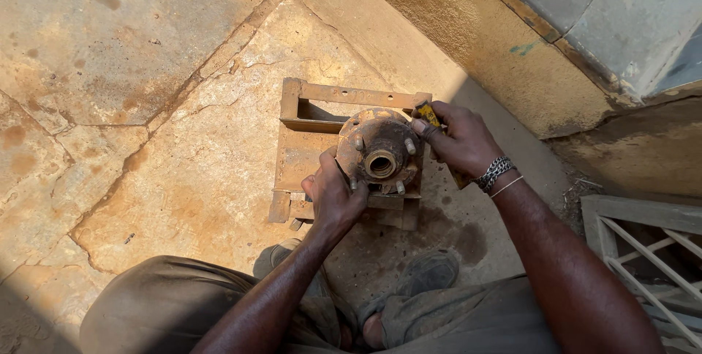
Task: The person uses a yellow-handled scraper to remove rust and debris from a metal mechanical part clamped in a wooden vise. The person repeatedly scrapes the surface and edges of the part, occasionally adjusting its position in the vise.
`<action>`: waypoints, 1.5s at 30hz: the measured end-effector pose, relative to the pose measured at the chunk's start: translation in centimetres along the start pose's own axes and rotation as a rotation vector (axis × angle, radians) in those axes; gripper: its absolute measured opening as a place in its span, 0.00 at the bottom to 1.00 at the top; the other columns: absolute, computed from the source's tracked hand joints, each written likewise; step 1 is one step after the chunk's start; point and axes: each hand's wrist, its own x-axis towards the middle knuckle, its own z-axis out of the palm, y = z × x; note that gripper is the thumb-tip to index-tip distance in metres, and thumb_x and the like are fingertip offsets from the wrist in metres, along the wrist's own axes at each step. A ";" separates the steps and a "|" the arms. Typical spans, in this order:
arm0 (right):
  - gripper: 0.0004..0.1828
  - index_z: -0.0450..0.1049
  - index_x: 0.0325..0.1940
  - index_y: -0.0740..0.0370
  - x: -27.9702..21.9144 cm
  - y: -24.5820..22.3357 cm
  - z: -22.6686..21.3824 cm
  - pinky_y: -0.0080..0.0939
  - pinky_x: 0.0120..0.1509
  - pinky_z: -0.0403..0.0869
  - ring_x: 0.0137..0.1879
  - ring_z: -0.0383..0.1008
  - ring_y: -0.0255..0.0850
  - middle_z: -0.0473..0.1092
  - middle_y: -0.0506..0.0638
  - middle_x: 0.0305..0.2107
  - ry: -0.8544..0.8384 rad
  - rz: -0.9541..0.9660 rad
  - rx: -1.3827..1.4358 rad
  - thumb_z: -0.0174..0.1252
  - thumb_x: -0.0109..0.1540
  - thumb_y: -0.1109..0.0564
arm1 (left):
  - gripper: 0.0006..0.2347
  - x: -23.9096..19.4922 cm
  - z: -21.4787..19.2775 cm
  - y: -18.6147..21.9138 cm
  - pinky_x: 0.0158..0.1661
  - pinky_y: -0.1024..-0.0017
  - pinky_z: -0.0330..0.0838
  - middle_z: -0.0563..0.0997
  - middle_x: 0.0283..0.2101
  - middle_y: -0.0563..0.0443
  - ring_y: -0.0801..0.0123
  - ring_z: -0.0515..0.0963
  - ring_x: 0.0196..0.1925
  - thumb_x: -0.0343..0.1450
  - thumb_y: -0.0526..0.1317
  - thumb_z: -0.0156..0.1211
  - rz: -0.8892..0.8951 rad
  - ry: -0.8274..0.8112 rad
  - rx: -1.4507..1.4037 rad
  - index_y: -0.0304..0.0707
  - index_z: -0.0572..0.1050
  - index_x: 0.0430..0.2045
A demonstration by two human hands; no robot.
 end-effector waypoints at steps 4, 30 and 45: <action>0.17 0.67 0.62 0.62 0.9 3.3 -4.0 0.34 0.26 0.73 0.25 0.69 0.31 0.73 0.50 0.29 0.314 0.211 0.633 0.54 0.70 0.55 | 0.29 0.1 0.3 -0.6 0.49 0.58 0.49 0.83 0.39 0.45 0.58 0.78 0.47 0.60 0.36 0.65 0.001 -0.009 0.009 0.33 0.61 0.55; 0.16 0.78 0.56 0.41 9.2 -1.7 -4.2 0.52 0.49 0.78 0.49 0.79 0.42 0.79 0.46 0.39 -0.436 -0.146 -1.076 0.57 0.64 0.51 | 0.27 0.1 0.6 0.5 0.51 0.58 0.52 0.81 0.37 0.45 0.57 0.77 0.45 0.59 0.39 0.67 -0.125 0.049 0.036 0.34 0.65 0.51; 0.21 0.76 0.58 0.51 9.9 -2.3 -5.1 0.48 0.47 0.78 0.43 0.81 0.44 0.79 0.51 0.39 -0.510 -0.488 -0.568 0.60 0.60 0.49 | 0.26 -1.3 0.5 0.0 0.50 0.60 0.52 0.80 0.35 0.49 0.60 0.76 0.44 0.58 0.35 0.64 -0.104 0.092 0.027 0.36 0.66 0.51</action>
